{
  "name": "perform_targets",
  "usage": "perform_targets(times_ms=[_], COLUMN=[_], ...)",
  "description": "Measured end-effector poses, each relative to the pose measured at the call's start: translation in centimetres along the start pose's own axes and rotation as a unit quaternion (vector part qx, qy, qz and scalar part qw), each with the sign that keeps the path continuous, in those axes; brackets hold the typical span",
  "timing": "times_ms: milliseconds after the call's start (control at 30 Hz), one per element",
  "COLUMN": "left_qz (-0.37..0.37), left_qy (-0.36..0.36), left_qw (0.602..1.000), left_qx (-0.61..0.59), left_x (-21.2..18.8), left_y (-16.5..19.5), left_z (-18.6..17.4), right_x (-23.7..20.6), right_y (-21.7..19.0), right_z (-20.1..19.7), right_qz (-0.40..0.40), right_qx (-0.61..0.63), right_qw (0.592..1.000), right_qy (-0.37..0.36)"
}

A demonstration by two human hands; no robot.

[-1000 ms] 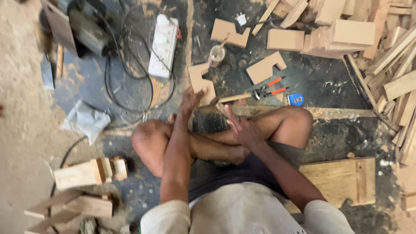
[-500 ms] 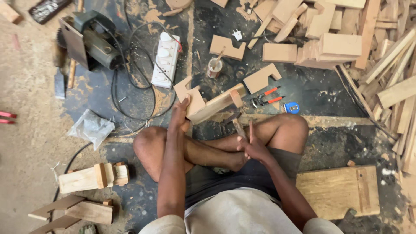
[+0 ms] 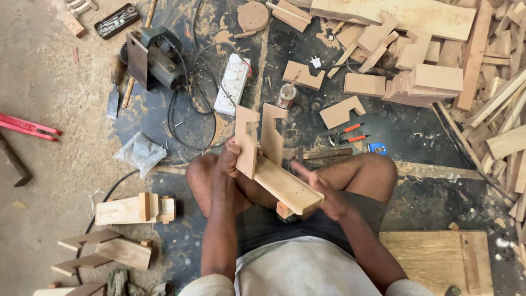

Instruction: The person sits on the floor and assembles small wooden pieces into a larger structure. They use a hammer to drive nails and pliers to trim protruding nail ends, repeatedly joining L-shaped and rectangular wooden components.

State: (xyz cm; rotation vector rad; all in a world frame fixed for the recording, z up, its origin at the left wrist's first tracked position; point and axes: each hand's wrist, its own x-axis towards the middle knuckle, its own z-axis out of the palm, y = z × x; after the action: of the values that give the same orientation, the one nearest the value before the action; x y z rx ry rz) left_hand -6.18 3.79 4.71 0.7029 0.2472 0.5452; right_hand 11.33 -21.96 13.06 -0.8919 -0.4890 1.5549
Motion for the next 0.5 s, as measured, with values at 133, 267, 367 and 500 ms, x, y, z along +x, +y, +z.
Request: perform_targets(times_ms=[133, 267, 367, 500], left_qz=[0.073, 0.139, 0.098, 0.057], left_qy=[-0.049, 0.030, 0.175, 0.220], left_qw=[0.995, 0.990, 0.975, 0.960], left_qx=[-0.039, -0.002, 0.095, 0.165], left_x=[-0.5, -0.7, -2.1, -6.3], left_y=[-1.0, -1.1, -0.9, -1.8], left_z=[0.6, 1.7, 3.3, 6.2], right_x=[-1.2, -1.3, -0.9, -0.2], right_y=[-1.0, -0.9, -0.4, 0.5], right_z=[4.5, 5.9, 6.2, 6.4], right_qz=[0.046, 0.020, -0.021, -0.055], right_qx=[0.076, -0.031, -0.056, -0.069], right_qw=[0.996, 0.999, 0.998, 0.995], right_qy=[-0.027, 0.007, 0.029, 0.049])
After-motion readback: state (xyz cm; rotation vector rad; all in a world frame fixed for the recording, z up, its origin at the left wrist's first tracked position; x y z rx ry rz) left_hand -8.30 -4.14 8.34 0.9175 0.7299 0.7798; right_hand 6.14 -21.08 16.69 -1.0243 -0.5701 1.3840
